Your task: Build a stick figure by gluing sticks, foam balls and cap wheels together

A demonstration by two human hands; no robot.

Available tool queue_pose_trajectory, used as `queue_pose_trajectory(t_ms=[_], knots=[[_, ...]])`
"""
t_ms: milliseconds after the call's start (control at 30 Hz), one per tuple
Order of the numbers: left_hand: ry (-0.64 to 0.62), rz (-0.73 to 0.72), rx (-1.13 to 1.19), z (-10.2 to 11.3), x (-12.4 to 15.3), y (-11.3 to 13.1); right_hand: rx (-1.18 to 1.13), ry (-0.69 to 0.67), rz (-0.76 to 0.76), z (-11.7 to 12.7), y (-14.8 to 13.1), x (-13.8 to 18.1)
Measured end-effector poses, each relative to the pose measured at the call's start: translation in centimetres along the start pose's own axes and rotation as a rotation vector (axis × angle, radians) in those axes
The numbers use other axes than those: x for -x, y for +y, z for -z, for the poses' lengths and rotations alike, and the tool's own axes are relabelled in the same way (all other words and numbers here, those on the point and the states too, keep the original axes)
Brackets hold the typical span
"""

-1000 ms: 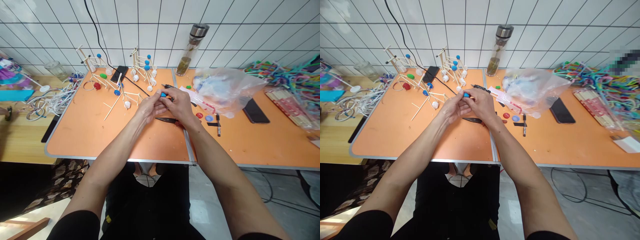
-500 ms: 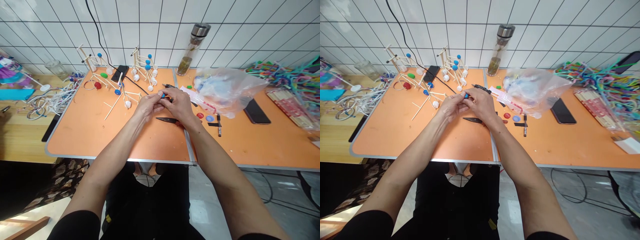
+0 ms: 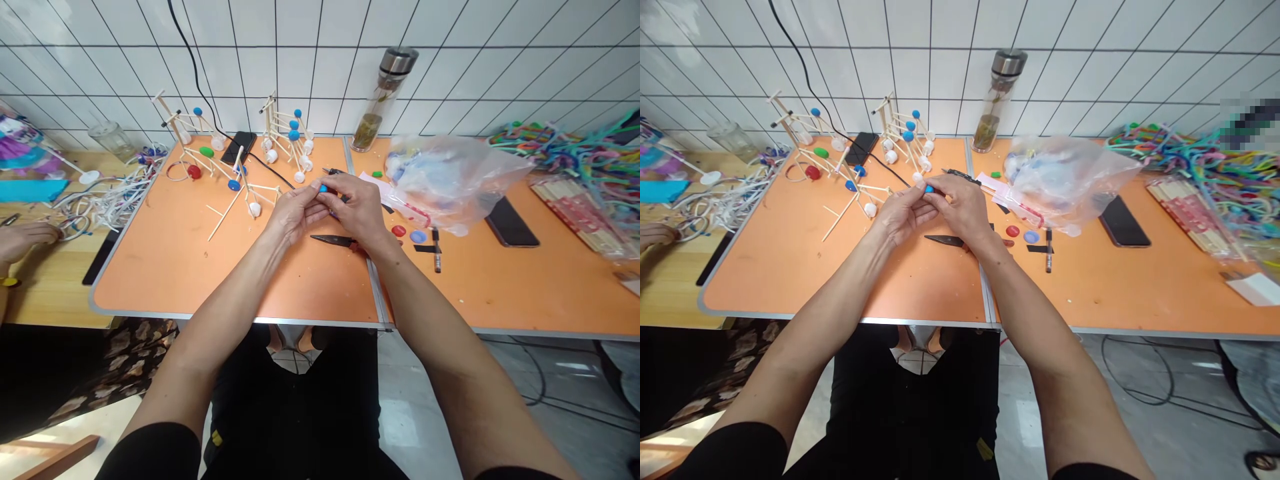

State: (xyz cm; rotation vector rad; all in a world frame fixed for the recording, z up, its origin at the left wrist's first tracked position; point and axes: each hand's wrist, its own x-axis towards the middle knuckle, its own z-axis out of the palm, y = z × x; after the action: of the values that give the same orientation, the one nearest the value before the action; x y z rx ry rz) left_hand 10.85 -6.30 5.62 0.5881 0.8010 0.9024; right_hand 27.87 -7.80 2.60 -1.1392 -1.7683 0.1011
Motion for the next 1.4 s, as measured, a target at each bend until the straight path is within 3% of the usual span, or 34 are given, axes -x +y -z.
queue_pose_trajectory(t_ms=[133, 367, 700, 800, 933, 1100, 1400], knots=[[-0.001, 0.004, 0.024, -0.1, 0.0, 0.1, -0.08, 0.03, -0.036, 0.0, -0.1, 0.0], [-0.028, -0.003, 0.009, 0.1, -0.2, 0.1, -0.368, 0.014, -0.237, -0.4, 0.3, -0.1], [-0.052, 0.015, -0.003, -0.2, 0.3, 0.2, -0.659, -0.097, -0.398, -1.3, 0.8, -0.2], [-0.039, 0.015, 0.006, -0.3, 0.4, 0.2, -0.609, -0.078, -0.385, -0.8, 0.4, -0.3], [-0.019, -0.002, 0.0, -0.3, 0.4, 0.2, -0.382, 0.018, -0.241, 0.1, -0.2, -0.4], [-0.015, -0.046, -0.05, -0.3, 0.3, 0.1, -0.267, 0.012, -0.094, 0.2, -0.4, -0.4], [0.009, -0.038, -0.062, -0.1, 0.0, 0.0, -0.118, -0.034, -0.02, 0.3, -0.1, -0.2]])
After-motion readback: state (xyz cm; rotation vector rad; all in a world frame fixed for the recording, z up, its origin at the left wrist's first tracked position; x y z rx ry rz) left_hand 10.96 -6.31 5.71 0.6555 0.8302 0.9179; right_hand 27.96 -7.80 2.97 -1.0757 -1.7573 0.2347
